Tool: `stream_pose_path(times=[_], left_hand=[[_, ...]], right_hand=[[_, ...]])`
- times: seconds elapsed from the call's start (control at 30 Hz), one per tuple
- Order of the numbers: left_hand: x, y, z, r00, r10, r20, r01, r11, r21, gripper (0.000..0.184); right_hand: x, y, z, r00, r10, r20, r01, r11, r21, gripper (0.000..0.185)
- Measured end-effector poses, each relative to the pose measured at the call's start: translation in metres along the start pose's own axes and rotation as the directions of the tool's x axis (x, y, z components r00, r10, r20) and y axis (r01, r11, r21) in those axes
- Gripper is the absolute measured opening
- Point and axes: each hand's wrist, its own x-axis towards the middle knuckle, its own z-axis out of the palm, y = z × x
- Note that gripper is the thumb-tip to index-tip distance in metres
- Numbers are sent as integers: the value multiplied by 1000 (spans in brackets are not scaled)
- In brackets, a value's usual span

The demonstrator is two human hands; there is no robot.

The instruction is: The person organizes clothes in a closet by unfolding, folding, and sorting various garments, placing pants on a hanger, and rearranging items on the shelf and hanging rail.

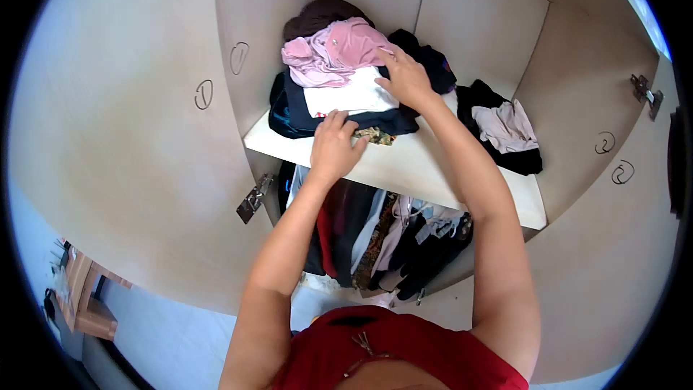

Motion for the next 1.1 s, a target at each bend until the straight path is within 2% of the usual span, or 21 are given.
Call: stream_pose_path(times=[0.03,0.17,0.3,0.33,0.43,0.47,0.53,0.57,0.63,0.67,0.7,0.77,0.83,0.87,0.9,0.97,1.07,1.1], left_hand=[[0,1,-1,1000,-1,-2,1,1000,-3,34],[1,2,-4,1000,-2,-6,2,1000,12,32],[1,0,-2,1000,-10,-8,10,1000,-4,32],[0,-1,-2,1000,-6,-13,6,1000,-3,32],[0,-2,-2,1000,-22,-3,22,1000,-1,32],[0,-3,0,1000,-18,-13,18,1000,-1,32],[-1,-4,2,999,-9,-34,9,1000,-3,31],[-1,-5,1,999,-11,-35,11,1000,1,31],[-1,-2,0,999,-16,-34,16,1000,3,31],[-1,-2,1,999,-14,-51,15,1000,8,30],[-1,-1,0,999,-25,-38,25,1000,2,30],[0,1,-4,999,-45,-12,45,999,-10,30],[0,1,-4,999,-43,-12,43,999,-9,30],[0,0,-4,999,-44,-9,44,999,-8,31],[0,0,-3,999,-45,-6,45,999,-6,31],[0,0,-2,999,-42,-8,42,999,8,30],[-1,-3,1,1000,-29,-8,29,999,21,30],[0,-3,1,1000,-30,-4,30,999,24,30]], right_hand=[[13,-8,12,998,-22,-50,22,1000,-4,68],[53,-39,44,998,-15,-56,13,999,-34,82],[83,-52,81,998,-36,-55,29,992,-126,78],[87,-51,90,989,-48,-140,30,992,-124,66],[97,-39,103,993,17,-116,-18,1000,-12,52],[102,-30,117,969,9,-246,14,996,91,39],[109,-17,119,925,184,-333,-70,943,326,38],[111,-9,119,892,276,-357,-101,893,438,37],[115,4,92,803,531,-270,-251,713,654,27],[116,10,83,695,660,-285,-275,610,743,26],[114,20,71,654,704,-279,-262,556,789,27],[116,53,69,659,717,-228,-32,330,944,27],[106,61,37,631,775,-30,119,-59,991,27],[100,63,23,565,823,52,96,-129,987,31],[94,69,12,566,822,69,200,-217,955,33],[82,94,1,531,835,142,292,-338,895,34],[60,117,-18,575,813,93,385,-369,846,42],[53,122,-25,562,823,87,401,-363,841,43]])
